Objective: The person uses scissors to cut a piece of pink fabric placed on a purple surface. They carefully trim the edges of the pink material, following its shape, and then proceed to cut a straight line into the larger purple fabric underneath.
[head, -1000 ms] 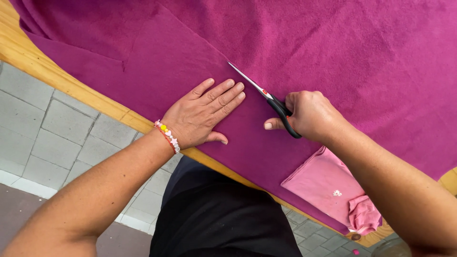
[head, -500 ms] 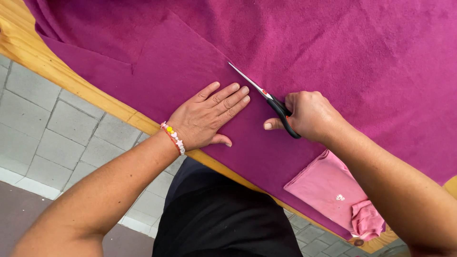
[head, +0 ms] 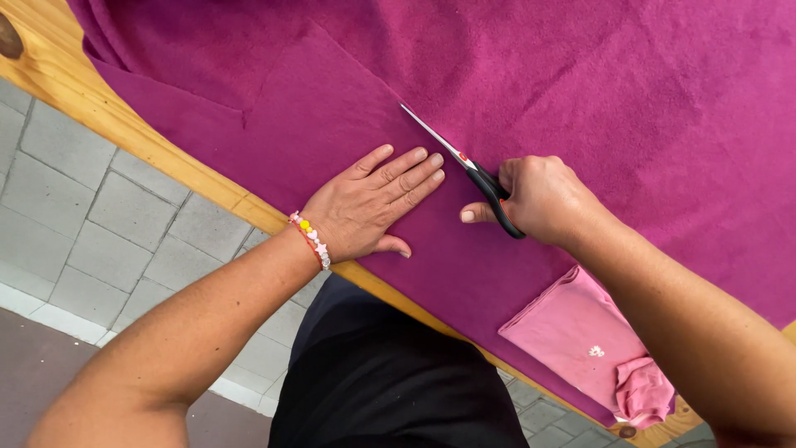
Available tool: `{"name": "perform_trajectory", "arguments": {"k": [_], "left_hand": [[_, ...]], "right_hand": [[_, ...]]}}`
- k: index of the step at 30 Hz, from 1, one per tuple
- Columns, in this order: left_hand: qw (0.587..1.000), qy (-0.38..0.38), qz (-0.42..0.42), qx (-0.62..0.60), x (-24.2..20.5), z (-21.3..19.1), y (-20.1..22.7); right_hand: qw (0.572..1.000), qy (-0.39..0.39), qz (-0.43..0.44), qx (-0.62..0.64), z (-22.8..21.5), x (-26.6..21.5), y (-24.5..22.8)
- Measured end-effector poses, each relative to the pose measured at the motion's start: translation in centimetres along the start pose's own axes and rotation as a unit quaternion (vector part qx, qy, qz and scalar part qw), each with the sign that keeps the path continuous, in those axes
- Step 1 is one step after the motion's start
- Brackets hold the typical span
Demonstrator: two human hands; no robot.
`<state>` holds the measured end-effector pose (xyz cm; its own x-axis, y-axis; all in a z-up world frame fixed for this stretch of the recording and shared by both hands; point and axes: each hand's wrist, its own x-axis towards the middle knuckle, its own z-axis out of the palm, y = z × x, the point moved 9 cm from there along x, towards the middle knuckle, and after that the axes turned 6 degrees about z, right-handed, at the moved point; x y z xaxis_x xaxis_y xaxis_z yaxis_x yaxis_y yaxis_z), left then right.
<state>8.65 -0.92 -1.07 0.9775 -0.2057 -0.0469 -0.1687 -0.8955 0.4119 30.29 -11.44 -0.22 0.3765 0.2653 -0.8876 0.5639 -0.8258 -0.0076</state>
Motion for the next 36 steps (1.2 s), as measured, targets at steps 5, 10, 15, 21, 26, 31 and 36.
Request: {"name": "perform_trajectory", "arguments": {"k": [5,10,15,21,26,31,36], "left_hand": [[1.000,0.001,0.001,-0.001,0.0,0.0,0.0],[1.000,0.001,0.001,0.005,0.0,0.0,0.0],[1.000,0.012,0.002,0.001,-0.1,-0.1,0.0],[1.000,0.017,0.005,0.005,-0.1,0.0,0.0],[0.999,0.030,0.012,0.022,-0.3,0.2,0.3],[0.999,0.030,0.035,0.015,-0.2,0.3,0.1],[0.997,0.046,0.048,-0.044,-0.2,-0.3,-0.4]], "right_hand": [[1.000,-0.007,0.001,0.004,0.1,0.3,-0.4],[1.000,-0.006,-0.005,0.000,-0.5,0.1,-1.6],[1.000,0.009,-0.013,0.000,-0.7,0.7,-1.5],[1.000,0.000,-0.017,-0.002,-0.4,0.5,-2.0],[1.000,0.003,-0.020,0.004,-1.1,-0.4,-3.6],[1.000,0.025,-0.003,0.018,-0.5,1.3,-2.3],[0.999,-0.004,0.042,0.030,0.2,1.7,-1.7]]}}
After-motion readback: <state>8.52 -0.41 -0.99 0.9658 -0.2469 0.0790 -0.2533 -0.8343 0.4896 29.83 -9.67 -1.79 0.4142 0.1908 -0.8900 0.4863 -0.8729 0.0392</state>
